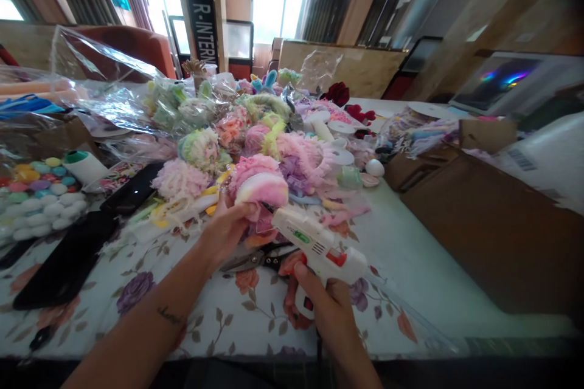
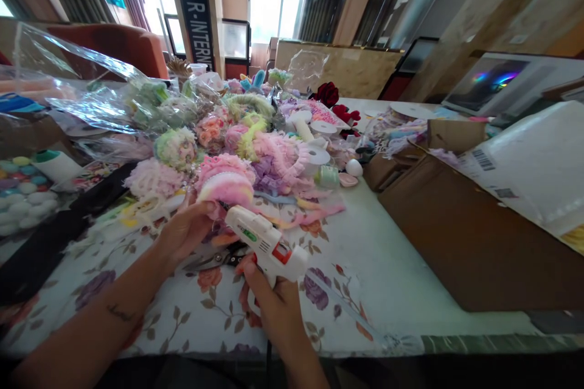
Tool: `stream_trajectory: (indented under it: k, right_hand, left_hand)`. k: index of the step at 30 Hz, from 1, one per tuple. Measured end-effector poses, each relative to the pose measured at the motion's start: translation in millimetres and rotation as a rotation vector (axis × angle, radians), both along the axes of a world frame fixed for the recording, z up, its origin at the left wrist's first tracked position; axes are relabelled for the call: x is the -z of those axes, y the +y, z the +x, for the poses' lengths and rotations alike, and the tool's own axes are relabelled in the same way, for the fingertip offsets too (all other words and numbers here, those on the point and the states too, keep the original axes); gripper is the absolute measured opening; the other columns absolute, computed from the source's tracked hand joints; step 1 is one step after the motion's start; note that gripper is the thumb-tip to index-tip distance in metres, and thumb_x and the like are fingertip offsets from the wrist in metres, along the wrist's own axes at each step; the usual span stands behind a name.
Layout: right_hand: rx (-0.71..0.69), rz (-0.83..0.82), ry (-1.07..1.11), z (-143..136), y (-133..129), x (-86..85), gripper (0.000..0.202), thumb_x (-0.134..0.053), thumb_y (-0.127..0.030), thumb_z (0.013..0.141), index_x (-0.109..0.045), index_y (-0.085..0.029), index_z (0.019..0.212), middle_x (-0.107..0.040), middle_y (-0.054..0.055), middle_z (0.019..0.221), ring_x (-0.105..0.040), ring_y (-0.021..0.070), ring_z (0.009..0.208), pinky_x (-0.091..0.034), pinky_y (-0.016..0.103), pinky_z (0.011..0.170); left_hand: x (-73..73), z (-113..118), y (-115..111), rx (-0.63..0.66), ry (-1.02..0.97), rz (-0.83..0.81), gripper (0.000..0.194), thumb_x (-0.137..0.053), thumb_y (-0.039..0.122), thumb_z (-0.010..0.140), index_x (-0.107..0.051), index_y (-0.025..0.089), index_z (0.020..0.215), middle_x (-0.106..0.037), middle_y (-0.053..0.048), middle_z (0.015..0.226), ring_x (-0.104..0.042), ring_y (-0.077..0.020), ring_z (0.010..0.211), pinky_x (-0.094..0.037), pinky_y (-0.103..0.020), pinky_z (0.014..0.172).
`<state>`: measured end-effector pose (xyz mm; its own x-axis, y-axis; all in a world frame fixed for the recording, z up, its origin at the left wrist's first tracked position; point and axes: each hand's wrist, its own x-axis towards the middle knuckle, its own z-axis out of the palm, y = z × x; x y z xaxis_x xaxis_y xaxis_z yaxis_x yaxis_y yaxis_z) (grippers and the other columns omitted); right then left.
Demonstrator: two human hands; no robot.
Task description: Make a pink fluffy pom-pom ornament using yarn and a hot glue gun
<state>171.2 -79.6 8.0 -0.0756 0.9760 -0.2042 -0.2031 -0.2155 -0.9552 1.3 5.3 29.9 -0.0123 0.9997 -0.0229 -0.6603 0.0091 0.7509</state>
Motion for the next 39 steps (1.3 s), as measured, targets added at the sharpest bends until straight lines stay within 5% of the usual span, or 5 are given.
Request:
stream_trajectory:
  k: [10, 19, 39]
  right_hand:
    - [-0.018, -0.003, -0.005, -0.3, 0.3, 0.6, 0.041, -0.079, -0.057, 0.076, -0.074, -0.018, 0.088, -0.057, -0.004, 0.046, -0.041, 0.0065, 0.031, -0.037, 0.018, 0.033]
    - [-0.014, -0.027, -0.023, -0.8, 0.1, 1.9, 0.045, -0.078, -0.059, 0.076, -0.073, -0.015, 0.082, -0.058, -0.002, 0.047, -0.042, 0.0057, 0.035, -0.035, 0.014, 0.032]
    - [-0.012, -0.016, -0.024, -1.2, 0.0, 2.2, 0.042, -0.079, -0.058, 0.075, -0.071, -0.016, 0.078, -0.058, -0.002, 0.047, -0.043, 0.0069, 0.034, -0.037, 0.017, 0.033]
  left_hand:
    - [-1.6, -0.1, -1.4, -0.001, -0.003, -0.021, 0.046, -0.076, 0.004, 0.062, -0.058, 0.021, 0.100, -0.063, 0.005, 0.068, -0.056, -0.0103, 0.059, -0.048, -0.022, 0.060]
    - [0.8, -1.5, 1.1, -0.017, -0.016, -0.030, 0.064, -0.078, 0.005, 0.060, -0.059, 0.021, 0.119, -0.067, 0.003, 0.076, -0.061, -0.0130, 0.067, -0.053, -0.025, 0.064]
    - [2.2, -2.6, 2.7, -0.011, -0.035, -0.029, 0.057, -0.075, 0.004, 0.064, -0.059, 0.021, 0.116, -0.067, 0.002, 0.075, -0.064, -0.0144, 0.065, -0.055, -0.026, 0.062]
